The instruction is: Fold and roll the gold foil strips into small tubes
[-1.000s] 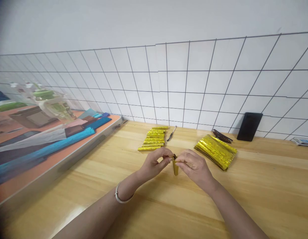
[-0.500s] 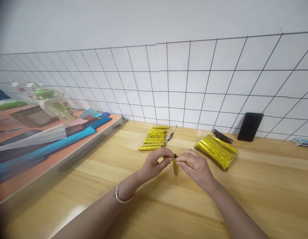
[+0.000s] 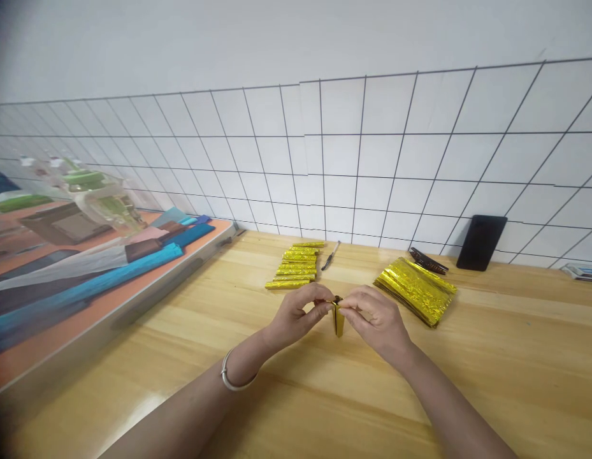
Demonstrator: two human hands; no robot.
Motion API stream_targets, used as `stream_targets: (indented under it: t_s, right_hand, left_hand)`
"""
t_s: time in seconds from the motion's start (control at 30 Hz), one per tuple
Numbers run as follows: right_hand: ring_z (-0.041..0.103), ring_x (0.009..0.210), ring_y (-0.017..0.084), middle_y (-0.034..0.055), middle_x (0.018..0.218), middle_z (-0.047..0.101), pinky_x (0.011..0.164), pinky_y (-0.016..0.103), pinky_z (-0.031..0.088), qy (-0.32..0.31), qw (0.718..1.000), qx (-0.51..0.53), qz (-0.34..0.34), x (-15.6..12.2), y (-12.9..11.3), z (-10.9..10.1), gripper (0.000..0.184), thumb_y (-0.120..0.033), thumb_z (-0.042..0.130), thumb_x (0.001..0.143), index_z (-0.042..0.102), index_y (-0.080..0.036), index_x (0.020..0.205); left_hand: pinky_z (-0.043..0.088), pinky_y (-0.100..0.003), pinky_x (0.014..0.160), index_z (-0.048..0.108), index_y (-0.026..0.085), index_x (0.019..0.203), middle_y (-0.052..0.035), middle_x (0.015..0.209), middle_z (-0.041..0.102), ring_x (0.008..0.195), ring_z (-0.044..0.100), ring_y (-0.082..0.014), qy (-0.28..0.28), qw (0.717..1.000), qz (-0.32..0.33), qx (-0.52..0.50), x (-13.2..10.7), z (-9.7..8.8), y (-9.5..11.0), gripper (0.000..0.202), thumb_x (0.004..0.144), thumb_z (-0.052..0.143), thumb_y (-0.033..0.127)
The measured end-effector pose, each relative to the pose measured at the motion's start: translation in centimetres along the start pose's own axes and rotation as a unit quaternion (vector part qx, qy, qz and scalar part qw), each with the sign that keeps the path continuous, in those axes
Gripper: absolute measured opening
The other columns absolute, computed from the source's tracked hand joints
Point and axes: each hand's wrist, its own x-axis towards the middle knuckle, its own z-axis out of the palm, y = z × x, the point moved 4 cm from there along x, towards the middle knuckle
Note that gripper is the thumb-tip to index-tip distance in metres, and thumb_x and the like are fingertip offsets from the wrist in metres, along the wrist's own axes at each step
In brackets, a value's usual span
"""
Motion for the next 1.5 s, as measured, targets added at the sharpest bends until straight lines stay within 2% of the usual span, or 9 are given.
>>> stream_targets:
  t_s: [0.37,0.5,0.63,0.73,0.87,1.1,1.5]
  right_hand:
    - [0.057,0.073,0.014,0.0020,0.078,0.062,0.066,0.028,0.047,0.017,1.000,-0.021,0.002,-0.2,-0.3,0.3,0.011,-0.013,0.059,0.079,0.062,-0.022,0.084]
    - [0.057,0.071,0.014,0.0020,0.076,0.061,0.065,0.029,0.047,0.025,0.999,-0.020,0.011,-0.4,-0.1,0.3,0.007,-0.015,0.060,0.079,0.060,-0.021,0.082]
    - [0.057,0.069,0.014,0.0015,0.075,0.061,0.063,0.028,0.047,0.026,0.999,-0.019,0.021,-0.4,0.0,0.2,0.005,-0.016,0.060,0.079,0.060,-0.021,0.081]
    - [0.058,0.073,0.014,0.0018,0.078,0.062,0.066,0.028,0.047,0.013,1.000,-0.011,0.025,-0.3,0.0,0.2,0.008,-0.016,0.059,0.080,0.062,-0.021,0.085]
    - [0.059,0.079,0.015,0.0027,0.084,0.064,0.071,0.030,0.048,0.009,1.000,-0.004,0.028,-0.3,0.1,0.0,0.012,-0.016,0.058,0.081,0.063,-0.023,0.090]
    - [0.059,0.077,0.015,0.0026,0.083,0.064,0.070,0.029,0.048,0.014,0.999,-0.003,0.030,-0.3,0.2,0.3,0.011,-0.017,0.059,0.081,0.063,-0.023,0.089]
    - [0.059,0.071,0.014,0.0016,0.078,0.064,0.064,0.027,0.048,0.012,0.998,-0.014,0.054,-0.6,0.4,0.3,0.007,-0.021,0.058,0.081,0.063,-0.022,0.086]
  left_hand:
    - [0.047,-0.023,0.066,0.058,0.016,0.092,-0.0041,0.082,0.061,0.072,0.056,-0.0108,0.016,1.000,-0.002,0.004,-0.3,0.3,-0.1,0.010,0.082,0.056,0.017]
    - [0.046,-0.022,0.062,0.057,0.015,0.094,-0.0030,0.077,0.060,0.066,0.055,-0.0096,0.022,0.998,-0.050,-0.010,-0.5,0.5,-0.6,0.014,0.082,0.058,0.021]
    - [0.048,-0.022,0.063,0.056,0.014,0.091,-0.0032,0.077,0.059,0.067,0.058,-0.0101,-0.001,0.990,-0.109,-0.088,-0.7,0.8,-1.0,0.013,0.085,0.054,0.025]
    - [0.049,-0.023,0.064,0.057,0.013,0.092,-0.0033,0.078,0.058,0.069,0.059,-0.0105,-0.002,0.985,-0.127,-0.120,-0.7,0.7,-1.1,0.014,0.088,0.050,0.025]
    - [0.049,-0.022,0.064,0.057,0.014,0.091,-0.0030,0.078,0.058,0.069,0.058,-0.0100,0.010,0.987,-0.120,-0.110,-0.6,0.5,-1.1,0.013,0.087,0.052,0.025]
    - [0.048,-0.023,0.065,0.058,0.014,0.091,-0.0038,0.079,0.059,0.070,0.056,-0.0105,0.010,0.990,-0.106,-0.088,-0.7,0.6,-1.1,0.013,0.086,0.053,0.025]
    - [0.046,-0.023,0.063,0.058,0.014,0.088,-0.0033,0.076,0.060,0.067,0.055,-0.0103,-0.005,0.986,-0.138,-0.092,-1.0,1.1,-1.7,0.016,0.084,0.056,0.029]
